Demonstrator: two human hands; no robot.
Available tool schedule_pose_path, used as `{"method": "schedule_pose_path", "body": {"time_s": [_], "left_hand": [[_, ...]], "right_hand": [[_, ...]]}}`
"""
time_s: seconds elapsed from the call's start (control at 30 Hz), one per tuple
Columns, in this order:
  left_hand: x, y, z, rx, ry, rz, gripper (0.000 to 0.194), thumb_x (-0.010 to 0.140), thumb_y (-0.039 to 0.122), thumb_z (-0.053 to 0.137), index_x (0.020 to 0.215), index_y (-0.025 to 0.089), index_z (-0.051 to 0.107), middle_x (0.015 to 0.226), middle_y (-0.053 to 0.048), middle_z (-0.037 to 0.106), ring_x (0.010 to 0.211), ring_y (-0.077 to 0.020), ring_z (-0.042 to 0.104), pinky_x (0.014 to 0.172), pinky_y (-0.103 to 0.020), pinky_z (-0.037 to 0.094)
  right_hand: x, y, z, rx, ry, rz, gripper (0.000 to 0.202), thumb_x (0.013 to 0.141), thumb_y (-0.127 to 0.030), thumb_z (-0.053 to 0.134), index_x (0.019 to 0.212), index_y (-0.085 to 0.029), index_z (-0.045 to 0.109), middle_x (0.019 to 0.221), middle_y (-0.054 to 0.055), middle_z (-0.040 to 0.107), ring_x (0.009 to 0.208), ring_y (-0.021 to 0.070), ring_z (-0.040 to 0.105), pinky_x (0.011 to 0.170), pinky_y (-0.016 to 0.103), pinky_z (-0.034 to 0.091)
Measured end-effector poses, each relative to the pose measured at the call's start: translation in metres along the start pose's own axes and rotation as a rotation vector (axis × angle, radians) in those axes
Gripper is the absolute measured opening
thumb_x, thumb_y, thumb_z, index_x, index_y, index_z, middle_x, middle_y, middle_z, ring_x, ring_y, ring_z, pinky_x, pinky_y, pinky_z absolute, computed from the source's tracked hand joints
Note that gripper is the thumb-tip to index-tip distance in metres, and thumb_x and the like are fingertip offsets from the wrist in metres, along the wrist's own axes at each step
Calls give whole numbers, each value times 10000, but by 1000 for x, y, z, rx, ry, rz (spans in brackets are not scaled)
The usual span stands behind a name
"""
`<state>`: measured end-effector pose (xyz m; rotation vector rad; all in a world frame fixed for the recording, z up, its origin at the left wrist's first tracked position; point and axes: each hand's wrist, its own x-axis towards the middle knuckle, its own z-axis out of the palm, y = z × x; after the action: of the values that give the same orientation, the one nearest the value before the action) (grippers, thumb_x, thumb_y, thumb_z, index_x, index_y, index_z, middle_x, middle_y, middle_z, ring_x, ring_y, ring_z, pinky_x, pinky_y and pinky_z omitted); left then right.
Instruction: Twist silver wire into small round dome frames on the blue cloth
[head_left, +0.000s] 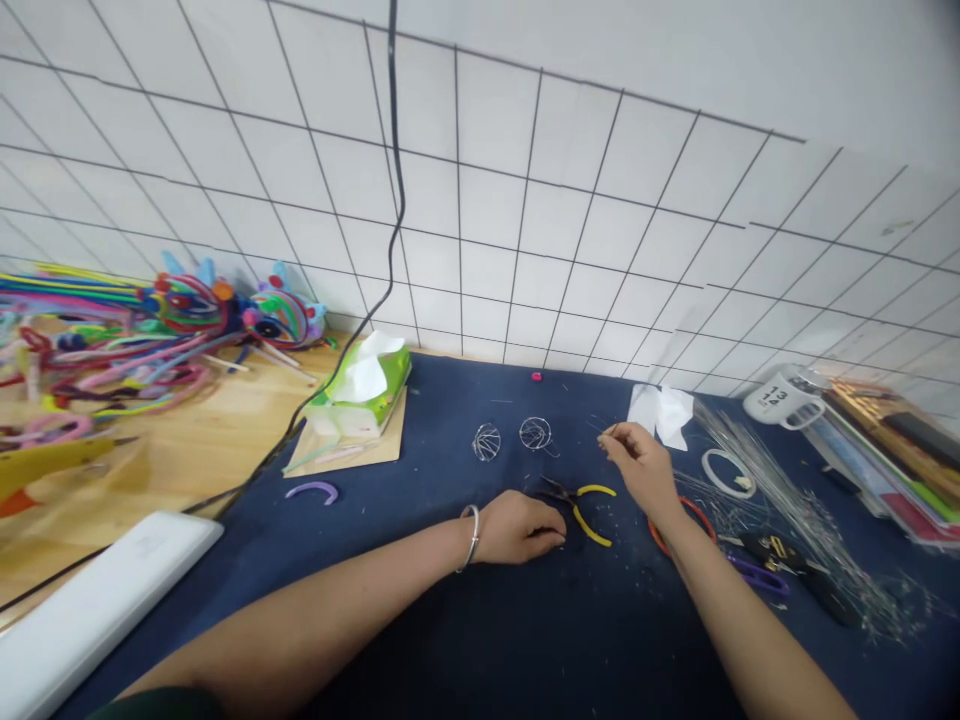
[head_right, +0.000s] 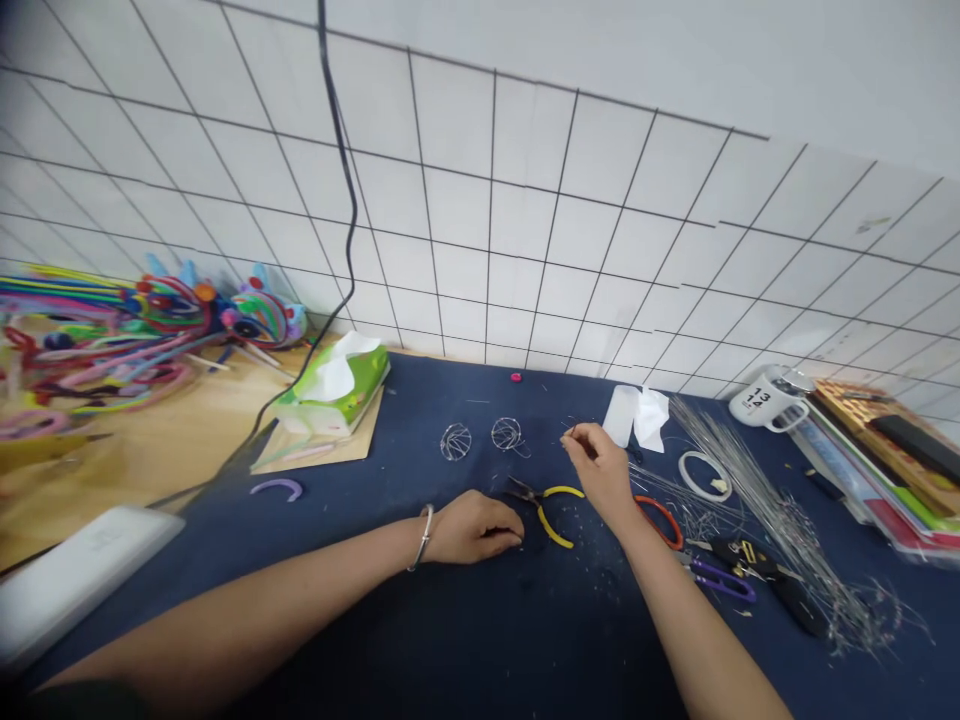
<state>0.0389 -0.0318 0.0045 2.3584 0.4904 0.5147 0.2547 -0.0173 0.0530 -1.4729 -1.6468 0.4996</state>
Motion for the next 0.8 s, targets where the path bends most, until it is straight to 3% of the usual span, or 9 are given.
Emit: {"method": "schedule_pose_path", "body": {"time_s": [0.1, 0.23, 0.3, 0.4, 0.5, 0.63, 0.8], "left_hand": [[-2, 6, 1, -63, 54, -60, 188, 827, 233, 441, 896, 181, 609, 845, -10, 647, 777, -115, 593, 733, -186, 413], [-6, 12, 6, -254, 107, -261, 217, 841, 275, 420, 864, 148, 594, 723, -3, 602, 554, -73, 545, 552, -166, 415], [-9, 14, 9, -339, 163, -331, 217, 841, 282, 423, 863, 140, 585, 721, -1, 582, 508, -61, 515, 510, -166, 406], [-15, 17, 11, -344, 361, -399, 190, 827, 279, 451, 878, 147, 579, 795, -19, 578, 642, -93, 543, 621, -203, 441], [-21, 24, 12, -329, 505, -431, 199, 821, 276, 467, 958, 171, 565, 922, -38, 577, 835, -136, 536, 782, -262, 430], [-28, 38, 14, -565, 400, -417, 221, 852, 269, 409, 973, 163, 560, 923, -46, 588, 819, -131, 547, 780, -267, 435], [-33, 38, 22, -886, 388, -499, 136, 789, 239, 502, 819, 119, 557, 740, -23, 580, 612, -90, 534, 618, -218, 450]], "right_hand": [[-4, -6, -5, 28, 23, -25, 218, 793, -388, 485, 856, -192, 557, 831, 35, 599, 689, 142, 524, 652, 264, 422], [-2, 3, 0, 29, -108, 45, 211, 772, -391, 504, 783, -187, 557, 720, 17, 593, 625, 138, 522, 620, 269, 430], [-1, 6, 4, 84, -108, 79, 220, 774, -396, 499, 779, -182, 548, 709, 17, 592, 617, 136, 525, 612, 270, 439], [-10, 0, 8, 235, -105, 95, 200, 786, -373, 503, 801, -177, 539, 742, 22, 592, 631, 128, 535, 628, 267, 446], [-30, -15, 17, 401, -271, 168, 154, 794, -328, 506, 796, -176, 534, 708, 12, 577, 617, 123, 536, 595, 254, 441], [-60, -27, 37, 511, -448, 268, 123, 778, -301, 527, 769, -178, 533, 648, -13, 550, 584, 114, 517, 563, 240, 424], [-72, -29, 54, 510, -434, 310, 149, 775, -328, 536, 745, -182, 529, 616, -31, 497, 557, 105, 469, 555, 231, 396]]}}
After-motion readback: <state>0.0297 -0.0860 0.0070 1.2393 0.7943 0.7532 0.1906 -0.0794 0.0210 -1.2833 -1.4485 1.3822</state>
